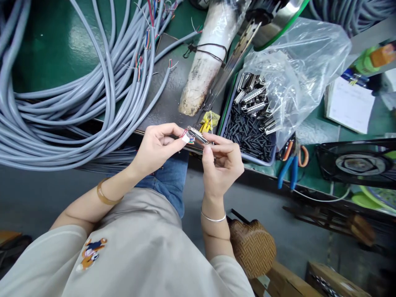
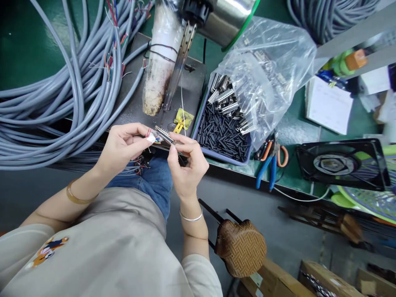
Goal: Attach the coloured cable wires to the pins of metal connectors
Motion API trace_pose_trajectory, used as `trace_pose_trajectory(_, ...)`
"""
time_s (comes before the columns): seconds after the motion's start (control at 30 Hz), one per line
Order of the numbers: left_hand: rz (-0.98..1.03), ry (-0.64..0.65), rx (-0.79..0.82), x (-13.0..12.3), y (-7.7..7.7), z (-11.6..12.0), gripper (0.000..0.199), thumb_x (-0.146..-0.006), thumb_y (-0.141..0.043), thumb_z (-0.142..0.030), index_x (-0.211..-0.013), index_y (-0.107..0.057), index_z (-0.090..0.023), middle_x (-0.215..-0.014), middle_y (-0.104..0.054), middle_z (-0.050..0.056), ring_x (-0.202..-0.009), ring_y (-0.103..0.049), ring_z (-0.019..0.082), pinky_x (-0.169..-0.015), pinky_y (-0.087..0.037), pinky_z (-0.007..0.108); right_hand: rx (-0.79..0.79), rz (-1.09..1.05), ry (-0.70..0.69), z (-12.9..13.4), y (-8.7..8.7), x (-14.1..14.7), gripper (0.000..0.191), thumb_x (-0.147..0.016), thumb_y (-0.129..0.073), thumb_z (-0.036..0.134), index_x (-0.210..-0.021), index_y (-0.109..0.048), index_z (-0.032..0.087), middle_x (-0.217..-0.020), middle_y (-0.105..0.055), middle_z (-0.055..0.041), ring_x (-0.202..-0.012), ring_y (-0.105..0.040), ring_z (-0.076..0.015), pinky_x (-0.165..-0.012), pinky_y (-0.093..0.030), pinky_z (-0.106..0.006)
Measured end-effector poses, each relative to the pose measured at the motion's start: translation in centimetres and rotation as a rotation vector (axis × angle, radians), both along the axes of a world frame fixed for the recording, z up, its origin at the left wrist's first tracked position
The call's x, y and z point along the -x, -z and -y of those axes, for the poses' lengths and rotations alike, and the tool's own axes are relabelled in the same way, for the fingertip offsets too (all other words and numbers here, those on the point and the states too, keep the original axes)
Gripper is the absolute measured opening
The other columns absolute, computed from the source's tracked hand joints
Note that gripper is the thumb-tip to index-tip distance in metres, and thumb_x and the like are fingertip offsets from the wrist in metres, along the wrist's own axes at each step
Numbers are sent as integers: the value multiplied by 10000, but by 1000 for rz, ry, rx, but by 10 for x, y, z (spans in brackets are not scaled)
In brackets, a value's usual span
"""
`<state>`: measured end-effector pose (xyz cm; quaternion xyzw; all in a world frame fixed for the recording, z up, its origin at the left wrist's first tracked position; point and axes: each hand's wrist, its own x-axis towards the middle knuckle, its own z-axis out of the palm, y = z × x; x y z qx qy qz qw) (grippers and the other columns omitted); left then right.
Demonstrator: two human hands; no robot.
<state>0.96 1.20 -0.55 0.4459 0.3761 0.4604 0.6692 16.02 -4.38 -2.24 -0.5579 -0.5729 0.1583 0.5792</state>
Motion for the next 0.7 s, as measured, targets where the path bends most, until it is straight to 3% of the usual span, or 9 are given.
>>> trace_pose_trajectory(0.33, -9, 1, -20, -3, 1, -8, 170, -744, -765, -243, -679, -644, -142, -616, -569, -30, -433, -320, 14, -400, -241, 178, -70, 66, -22, -13, -4, -4, 110, -881, -691, 137, -850, -635, 228, -1024, -782, -9, -962, -758, -180, -812, -632, -354)
trace_pose_trajectory(0.7, -129, -58, -47, -3, -5, -10, 156, -744, -758, -265, -675, -672, -155, -687, -614, 15, -546, -435, 64, -452, -276, 195, -116, 167, -9, -19, -7, -6, 99, -878, -687, 151, -860, -652, 242, -1022, -781, -11, -937, -762, -191, -791, -652, -386)
